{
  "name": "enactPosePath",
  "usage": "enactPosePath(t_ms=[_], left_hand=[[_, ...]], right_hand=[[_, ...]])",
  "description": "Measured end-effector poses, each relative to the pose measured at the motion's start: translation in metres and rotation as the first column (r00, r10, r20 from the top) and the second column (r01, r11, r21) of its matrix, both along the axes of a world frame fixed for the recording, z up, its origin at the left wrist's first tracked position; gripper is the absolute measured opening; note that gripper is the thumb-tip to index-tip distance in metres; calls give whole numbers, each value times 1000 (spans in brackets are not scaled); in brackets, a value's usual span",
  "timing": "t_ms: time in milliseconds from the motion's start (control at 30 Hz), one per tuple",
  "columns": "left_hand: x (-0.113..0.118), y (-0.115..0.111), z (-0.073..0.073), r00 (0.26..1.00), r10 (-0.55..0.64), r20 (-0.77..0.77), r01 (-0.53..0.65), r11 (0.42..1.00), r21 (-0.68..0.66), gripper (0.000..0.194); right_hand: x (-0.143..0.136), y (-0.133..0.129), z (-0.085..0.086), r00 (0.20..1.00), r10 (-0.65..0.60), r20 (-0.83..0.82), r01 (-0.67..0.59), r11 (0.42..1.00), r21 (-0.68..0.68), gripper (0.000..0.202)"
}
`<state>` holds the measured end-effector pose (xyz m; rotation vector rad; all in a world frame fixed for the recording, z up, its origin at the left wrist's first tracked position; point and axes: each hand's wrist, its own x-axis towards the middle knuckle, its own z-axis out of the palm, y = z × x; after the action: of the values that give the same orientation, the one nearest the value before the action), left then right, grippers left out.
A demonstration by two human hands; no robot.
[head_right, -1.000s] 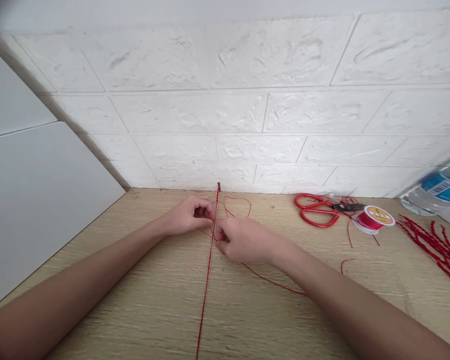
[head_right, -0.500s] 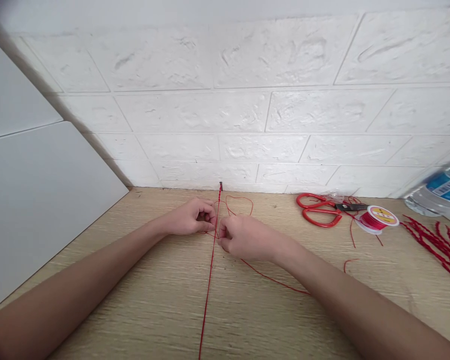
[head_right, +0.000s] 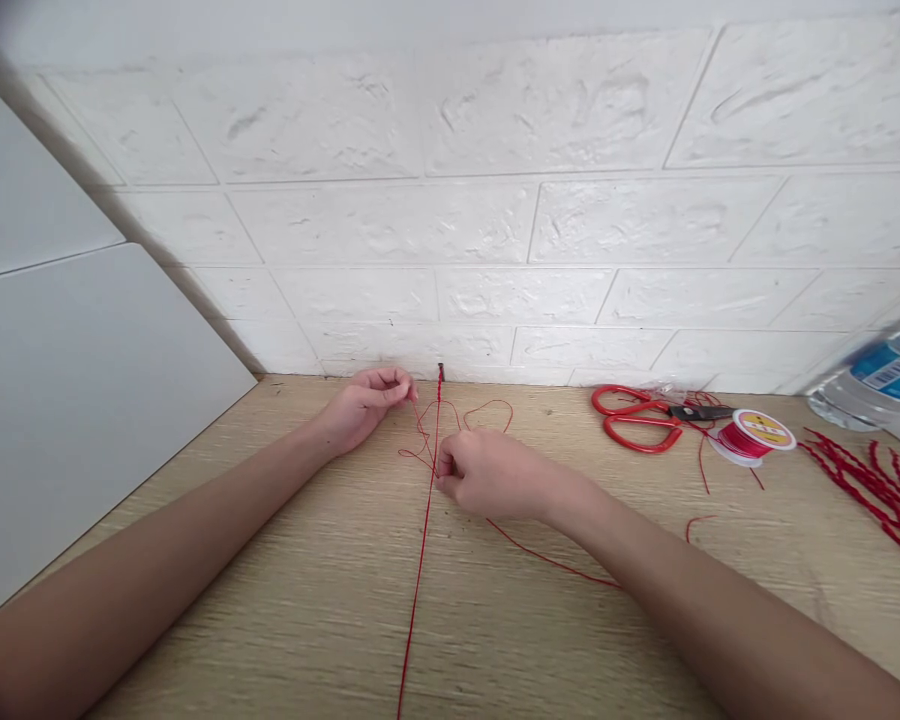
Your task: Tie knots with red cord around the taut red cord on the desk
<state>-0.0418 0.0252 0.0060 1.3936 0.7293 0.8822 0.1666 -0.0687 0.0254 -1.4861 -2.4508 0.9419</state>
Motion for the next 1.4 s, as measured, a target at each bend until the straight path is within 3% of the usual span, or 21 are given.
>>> enactPosePath(t_ms=[233,367,467,533,567,633,700,833,933,1000,1100,1133,1200,1300,1400], left_hand=[[-4,10,2,942,175,287,-83,948,-307,15],[-2,10,5,928,285,238,-201,924,-325,21],[0,6,9,928,373,17,-370,923,-102,16],[0,0,15,899,410,-157,-383,907,174,12],[0,-3,20,880,414,-231,-334,887,318,11],[-3,-10,32,835,446,-322,-217,805,552,8],[-9,-15,47,759,527,-382,-130,698,704,9],[-26,-17,74,597,735,-323,-136,489,862,12],[-39,-13,87,426,840,-335,-65,398,915,15],[-45,-11,91,279,861,-426,32,435,900,16],[-48,-11,96,107,743,-660,203,634,746,16],[-48,-12,97,100,666,-739,270,697,665,17],[-46,-15,98,163,457,-874,398,780,482,19],[-40,-20,94,252,107,-962,488,844,222,27],[-32,-22,81,261,-50,-964,485,871,85,30]], right_hand=[[1,-2,2,1000,0,27,0,1000,18,10],[0,-2,4,997,-10,71,7,999,41,10],[0,-1,5,996,4,89,-7,1000,31,10],[1,0,5,996,7,91,-9,1000,13,10],[1,0,5,996,7,92,-7,1000,5,10],[2,0,5,996,4,89,-4,1000,-2,10],[3,0,4,997,5,82,-5,1000,2,10],[4,1,4,996,6,87,-6,1000,-2,10],[5,0,3,996,5,94,-5,1000,4,10],[6,-1,3,996,8,86,-10,1000,18,9],[5,-1,4,997,15,78,-17,1000,26,9],[5,-1,4,997,15,81,-17,999,27,10],[5,-1,4,996,12,87,-15,999,32,9],[4,0,3,996,6,87,-8,1000,28,9],[3,1,3,996,3,93,-4,1000,7,9]])
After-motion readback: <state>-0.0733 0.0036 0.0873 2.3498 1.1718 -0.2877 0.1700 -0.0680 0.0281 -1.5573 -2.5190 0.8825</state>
